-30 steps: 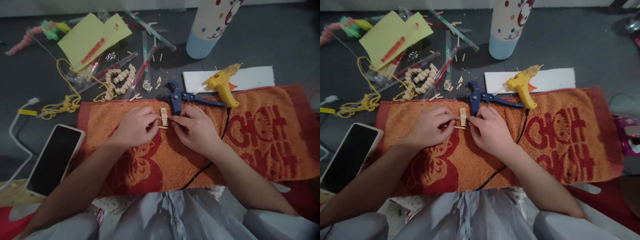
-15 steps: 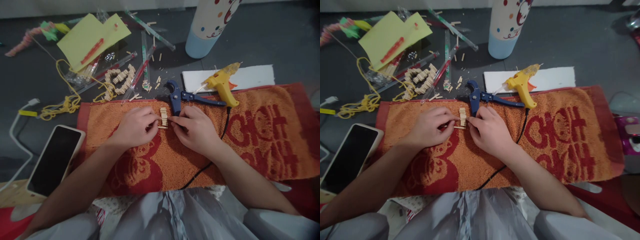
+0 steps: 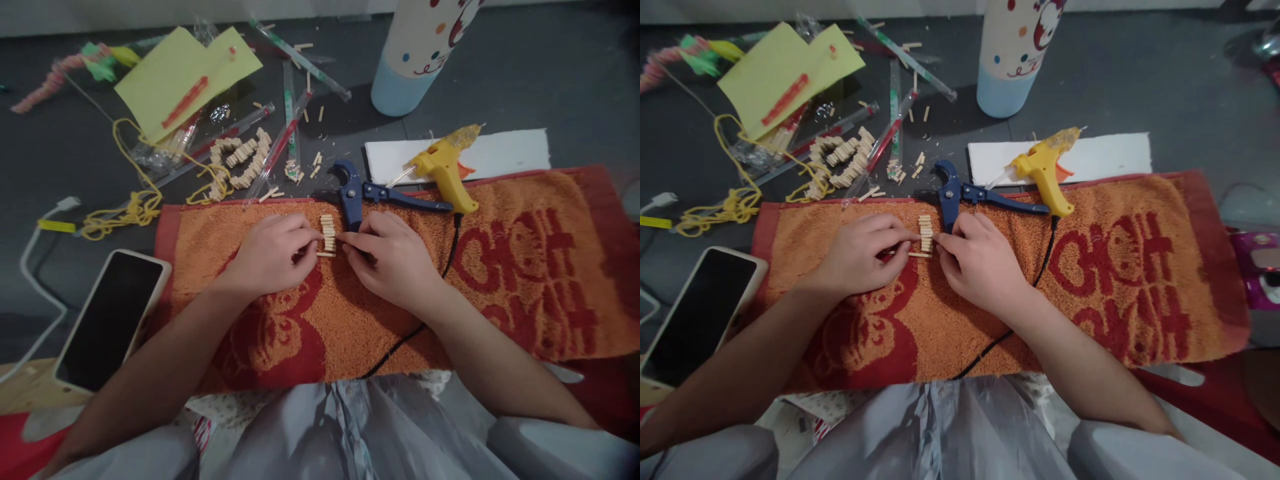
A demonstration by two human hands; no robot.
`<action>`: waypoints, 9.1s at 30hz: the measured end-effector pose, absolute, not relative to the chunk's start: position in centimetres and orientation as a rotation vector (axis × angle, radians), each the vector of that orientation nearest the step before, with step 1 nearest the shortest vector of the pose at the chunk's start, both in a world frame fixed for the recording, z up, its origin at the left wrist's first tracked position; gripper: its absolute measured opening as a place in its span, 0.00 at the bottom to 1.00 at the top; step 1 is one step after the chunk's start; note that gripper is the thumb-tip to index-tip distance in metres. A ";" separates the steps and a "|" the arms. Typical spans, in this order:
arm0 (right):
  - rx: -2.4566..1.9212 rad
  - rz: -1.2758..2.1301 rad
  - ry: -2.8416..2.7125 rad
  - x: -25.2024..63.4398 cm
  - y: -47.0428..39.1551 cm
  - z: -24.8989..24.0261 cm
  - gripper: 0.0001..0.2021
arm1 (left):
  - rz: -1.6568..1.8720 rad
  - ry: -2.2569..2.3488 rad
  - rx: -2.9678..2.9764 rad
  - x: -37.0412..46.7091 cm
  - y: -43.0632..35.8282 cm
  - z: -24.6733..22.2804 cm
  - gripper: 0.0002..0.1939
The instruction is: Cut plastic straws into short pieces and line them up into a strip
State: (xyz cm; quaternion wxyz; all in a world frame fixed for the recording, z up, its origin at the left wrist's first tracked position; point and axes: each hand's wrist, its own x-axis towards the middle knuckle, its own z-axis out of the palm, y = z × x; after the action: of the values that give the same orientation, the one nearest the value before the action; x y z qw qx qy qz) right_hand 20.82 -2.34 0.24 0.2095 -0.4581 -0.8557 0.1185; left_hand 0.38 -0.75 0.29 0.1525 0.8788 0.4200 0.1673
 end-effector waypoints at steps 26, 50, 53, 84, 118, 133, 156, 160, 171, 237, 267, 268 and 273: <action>-1.269 0.379 -2.354 21.0 -2.6 0.4 0.13 | 0.520 1.207 2.504 0.2 -0.8 0.4 0.11; -1.253 0.345 -2.392 20.9 -2.7 0.4 0.12 | 0.475 1.179 2.547 0.3 -0.9 0.3 0.11; -1.254 0.338 -2.390 20.9 -2.6 0.4 0.12 | 0.478 1.176 2.555 0.2 -1.0 0.2 0.11; -1.227 0.342 -2.395 20.9 -2.8 0.6 0.11 | 0.507 1.120 2.571 0.2 -1.0 0.4 0.10; -1.258 0.368 -2.382 21.2 -2.8 0.5 0.13 | 0.431 0.984 2.787 -0.2 -0.6 0.5 0.09; -1.273 0.413 -2.367 21.1 -2.8 0.4 0.13 | 0.433 0.997 2.798 0.1 -0.6 0.6 0.10; -1.267 0.387 -2.380 21.1 -2.7 0.4 0.13 | 0.419 0.985 2.793 0.2 -0.7 0.5 0.09; -1.267 0.377 -2.387 21.1 -2.7 0.4 0.13 | 0.411 0.980 2.814 0.3 -0.8 0.5 0.09; -1.279 0.388 -2.381 21.1 -2.6 0.5 0.12 | 0.452 1.017 2.734 0.7 -1.0 0.4 0.08; -1.273 0.432 -2.394 21.1 -2.0 0.4 0.10 | 0.665 1.132 2.696 0.8 0.1 -0.7 0.07; -1.744 -0.017 -2.260 24.7 0.7 -0.2 0.17 | 1.056 1.308 2.220 0.1 0.2 0.2 0.02; -1.755 -0.022 -2.240 24.7 0.8 -0.3 0.17 | 1.055 1.301 2.232 0.1 0.1 0.3 0.02; -1.770 -0.023 -2.196 24.6 1.1 -0.4 0.16 | 1.054 1.278 2.272 0.1 -0.1 0.4 0.02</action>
State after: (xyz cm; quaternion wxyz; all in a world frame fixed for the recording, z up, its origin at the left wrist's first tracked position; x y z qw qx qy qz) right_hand 24.62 1.05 -0.42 0.1598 -0.6194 -0.7686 -0.0081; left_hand 0.07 -0.10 0.40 0.1642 0.7970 0.4483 0.3699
